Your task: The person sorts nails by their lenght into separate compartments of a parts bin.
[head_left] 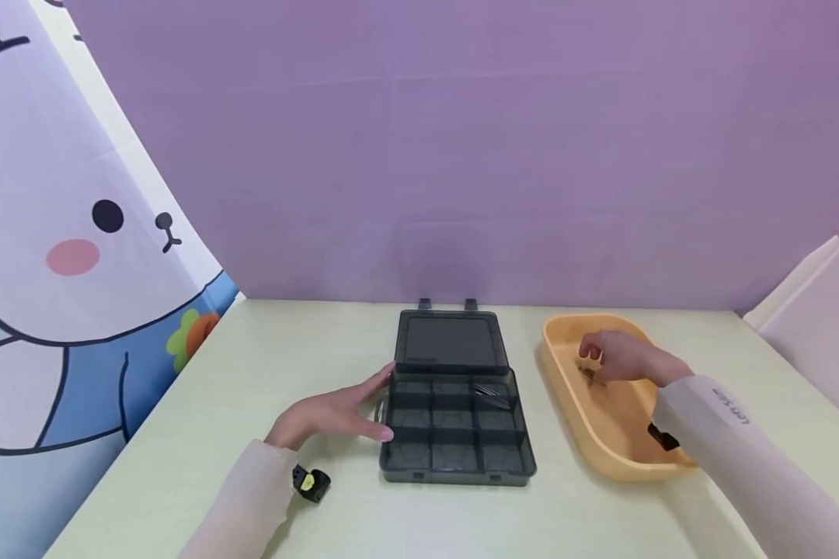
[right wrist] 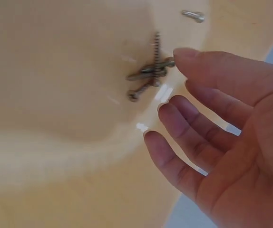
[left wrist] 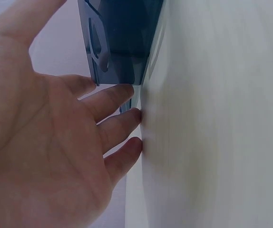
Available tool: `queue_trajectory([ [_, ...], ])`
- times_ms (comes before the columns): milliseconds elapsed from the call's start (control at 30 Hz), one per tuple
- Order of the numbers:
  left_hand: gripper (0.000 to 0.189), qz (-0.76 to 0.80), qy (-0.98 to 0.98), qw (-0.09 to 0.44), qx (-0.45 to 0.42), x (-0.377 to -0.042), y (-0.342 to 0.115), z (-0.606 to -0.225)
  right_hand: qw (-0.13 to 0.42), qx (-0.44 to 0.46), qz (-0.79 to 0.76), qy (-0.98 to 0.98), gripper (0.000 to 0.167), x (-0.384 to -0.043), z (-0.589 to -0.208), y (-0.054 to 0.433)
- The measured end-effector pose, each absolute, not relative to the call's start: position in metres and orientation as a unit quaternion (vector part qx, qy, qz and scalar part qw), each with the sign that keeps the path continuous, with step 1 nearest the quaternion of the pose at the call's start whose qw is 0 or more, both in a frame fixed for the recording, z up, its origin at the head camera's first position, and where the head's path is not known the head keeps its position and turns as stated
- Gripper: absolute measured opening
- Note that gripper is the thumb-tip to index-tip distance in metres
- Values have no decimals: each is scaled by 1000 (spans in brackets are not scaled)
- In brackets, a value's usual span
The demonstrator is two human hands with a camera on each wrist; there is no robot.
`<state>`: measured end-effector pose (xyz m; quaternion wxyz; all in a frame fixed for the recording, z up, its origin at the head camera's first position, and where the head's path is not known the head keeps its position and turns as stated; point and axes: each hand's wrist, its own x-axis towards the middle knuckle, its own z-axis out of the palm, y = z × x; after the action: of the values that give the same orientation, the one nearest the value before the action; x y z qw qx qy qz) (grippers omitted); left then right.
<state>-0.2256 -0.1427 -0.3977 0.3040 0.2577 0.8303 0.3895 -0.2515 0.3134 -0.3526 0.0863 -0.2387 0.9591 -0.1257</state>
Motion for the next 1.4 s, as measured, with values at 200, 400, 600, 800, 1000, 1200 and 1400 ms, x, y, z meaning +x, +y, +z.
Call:
queue_trajectory([
  [200, 113, 390, 830, 301, 261, -226, -142, -396, 130, -212, -149, 957, 44, -250, -360, 315],
  [400, 113, 387, 831, 303, 261, -224, -143, -395, 150, -210, -168, 951, 52, -253, -368, 318],
  [600, 113, 385, 830, 305, 264, -224, -143, -395, 143, -245, -196, 939, 31, -257, -375, 317],
  [800, 114, 379, 833, 305, 263, -225, -141, -392, 145, -264, -192, 934, 21, -254, -381, 316],
  [1000, 114, 378, 834, 308, 259, -224, -141, -391, 139, -255, -179, 940, 22, -256, -383, 314],
  [1200, 113, 380, 834, 305, 258, -224, -140, -391, 140, -258, -157, 943, 22, -259, -379, 313],
  [1400, 113, 384, 834, 304, 255, -225, -140, -391, 156, -257, -165, 939, 25, -263, -371, 313],
])
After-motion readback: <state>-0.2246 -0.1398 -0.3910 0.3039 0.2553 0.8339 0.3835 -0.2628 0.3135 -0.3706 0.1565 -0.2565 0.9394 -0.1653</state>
